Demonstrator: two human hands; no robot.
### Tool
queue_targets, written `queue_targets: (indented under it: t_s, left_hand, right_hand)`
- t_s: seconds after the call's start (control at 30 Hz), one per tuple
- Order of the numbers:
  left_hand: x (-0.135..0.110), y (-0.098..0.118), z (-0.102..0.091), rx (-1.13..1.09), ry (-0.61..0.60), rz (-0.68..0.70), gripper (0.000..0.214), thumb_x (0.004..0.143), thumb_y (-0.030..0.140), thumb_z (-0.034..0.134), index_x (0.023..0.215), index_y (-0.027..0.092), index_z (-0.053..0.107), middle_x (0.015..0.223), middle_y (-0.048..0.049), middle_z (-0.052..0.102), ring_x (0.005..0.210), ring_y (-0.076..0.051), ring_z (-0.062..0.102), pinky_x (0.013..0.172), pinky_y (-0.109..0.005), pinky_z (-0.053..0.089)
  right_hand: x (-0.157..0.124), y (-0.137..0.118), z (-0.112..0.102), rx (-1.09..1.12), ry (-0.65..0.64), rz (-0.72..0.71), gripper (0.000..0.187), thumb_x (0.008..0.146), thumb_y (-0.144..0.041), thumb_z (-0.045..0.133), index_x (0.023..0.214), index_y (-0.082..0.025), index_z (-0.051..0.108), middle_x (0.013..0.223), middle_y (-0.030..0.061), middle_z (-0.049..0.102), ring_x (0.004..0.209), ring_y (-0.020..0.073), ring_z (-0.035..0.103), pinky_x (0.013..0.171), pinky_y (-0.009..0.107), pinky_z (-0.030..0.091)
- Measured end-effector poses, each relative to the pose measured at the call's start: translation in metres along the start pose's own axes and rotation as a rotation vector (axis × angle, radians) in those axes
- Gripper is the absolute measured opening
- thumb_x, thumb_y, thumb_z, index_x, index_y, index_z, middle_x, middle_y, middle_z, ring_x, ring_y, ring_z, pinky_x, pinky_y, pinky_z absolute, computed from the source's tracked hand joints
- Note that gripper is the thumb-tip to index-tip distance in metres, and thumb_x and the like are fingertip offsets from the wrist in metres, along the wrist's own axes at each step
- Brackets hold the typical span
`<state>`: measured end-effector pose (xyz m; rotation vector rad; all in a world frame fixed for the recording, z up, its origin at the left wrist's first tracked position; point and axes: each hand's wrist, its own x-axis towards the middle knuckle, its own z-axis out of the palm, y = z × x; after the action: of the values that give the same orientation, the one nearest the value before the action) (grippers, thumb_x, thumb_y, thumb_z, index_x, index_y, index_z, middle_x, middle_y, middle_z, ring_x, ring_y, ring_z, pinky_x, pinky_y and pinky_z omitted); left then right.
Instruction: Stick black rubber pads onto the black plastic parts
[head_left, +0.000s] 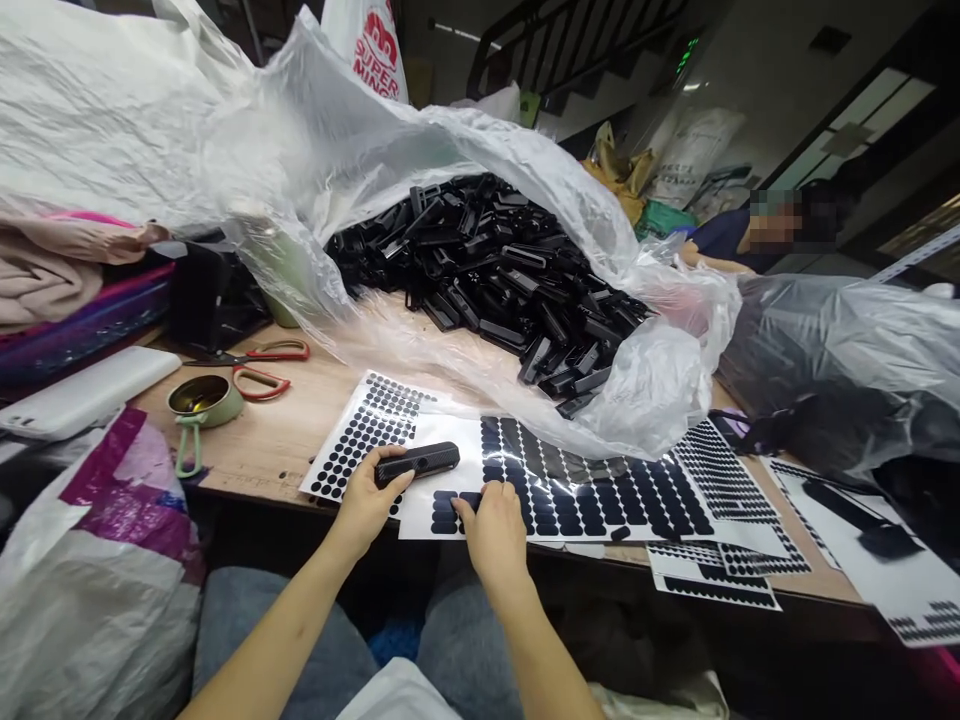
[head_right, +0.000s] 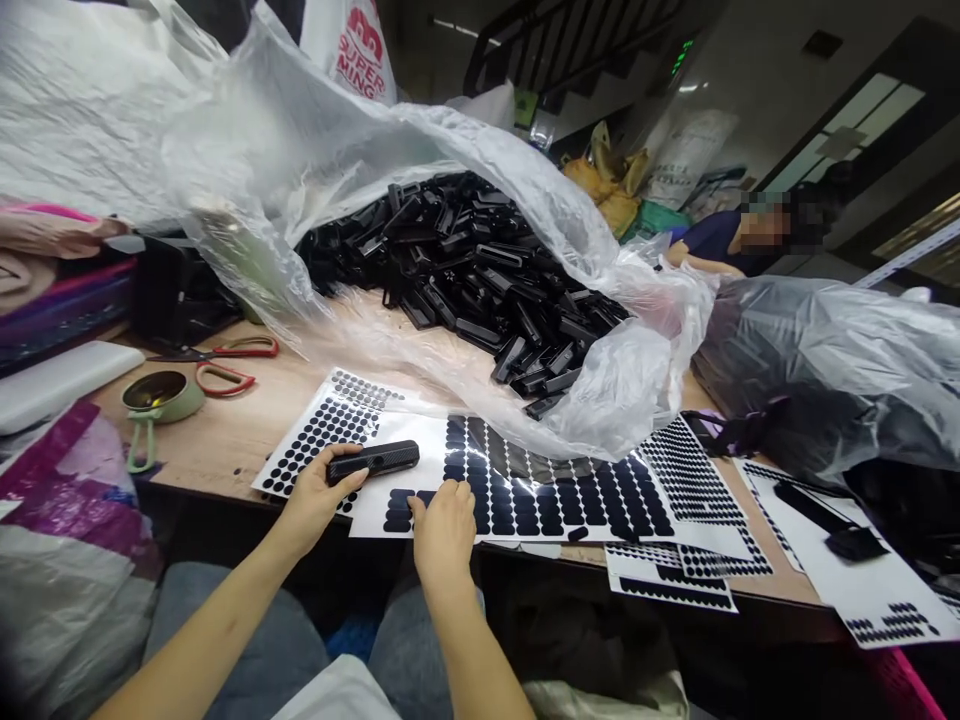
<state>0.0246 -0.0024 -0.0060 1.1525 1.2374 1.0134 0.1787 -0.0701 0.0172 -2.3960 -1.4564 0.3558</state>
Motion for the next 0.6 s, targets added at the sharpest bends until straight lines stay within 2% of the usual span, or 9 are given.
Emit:
queue_targets:
  t_s: [0.17, 0.27, 0.43, 0.5, 0.6]
  left_hand:
    - [-0.002, 0.001, 0.0, 0.049, -0.005, 0.025, 0.036, 0.068, 0.034, 0.066, 0.099, 0.017, 0.056, 0.091, -0.004, 0.06, 0.081, -0.018, 0.057, 0.075, -0.031, 0.044]
    - [-0.002, 0.0, 0.0, 0.043, -0.018, 0.039, 0.035, 0.068, 0.034, 0.065, 0.098, 0.017, 0.057, 0.092, -0.0043, 0.061, 0.082, -0.018, 0.058, 0.076, -0.031, 0.044]
    - [-0.001, 0.0, -0.001, 0.086, -0.004, 0.031, 0.036, 0.068, 0.036, 0.066, 0.098, 0.018, 0.058, 0.093, -0.0043, 0.062, 0.083, -0.019, 0.058, 0.075, -0.03, 0.044]
    - [0.0, 0.0, -0.002, 0.089, 0.005, 0.032, 0.036, 0.067, 0.036, 0.066, 0.097, 0.018, 0.059, 0.093, -0.0046, 0.062, 0.083, -0.019, 0.058, 0.074, -0.03, 0.044]
    - [0.0, 0.0, -0.002, 0.083, -0.018, 0.037, 0.037, 0.067, 0.037, 0.066, 0.098, 0.018, 0.059, 0.093, -0.005, 0.063, 0.082, -0.019, 0.059, 0.072, -0.029, 0.045]
  right_hand:
    - [-0.001, 0.01, 0.007, 0.202, 0.078, -0.028, 0.015, 0.074, -0.028, 0.061, 0.082, -0.019, 0.053, 0.087, 0.0105, 0.056, 0.083, 0.0274, 0.056, 0.072, 0.038, 0.043]
    - [-0.004, 0.015, 0.009, 0.194, 0.137, -0.022, 0.019, 0.076, -0.031, 0.059, 0.089, -0.018, 0.052, 0.091, 0.013, 0.055, 0.087, 0.0288, 0.054, 0.073, 0.039, 0.042]
    - [-0.008, 0.009, 0.011, 0.201, 0.057, 0.013, 0.007, 0.078, -0.026, 0.054, 0.075, -0.02, 0.053, 0.082, 0.0104, 0.057, 0.079, 0.0279, 0.057, 0.069, 0.038, 0.041]
    - [-0.008, 0.006, 0.01, 0.207, 0.064, 0.024, 0.005, 0.079, -0.025, 0.054, 0.079, -0.02, 0.054, 0.085, 0.0113, 0.057, 0.083, 0.0288, 0.057, 0.069, 0.039, 0.042]
    - [-0.008, 0.005, 0.007, 0.186, 0.087, 0.05, 0.013, 0.077, -0.025, 0.056, 0.087, -0.018, 0.055, 0.091, 0.0138, 0.057, 0.089, 0.031, 0.056, 0.071, 0.04, 0.042]
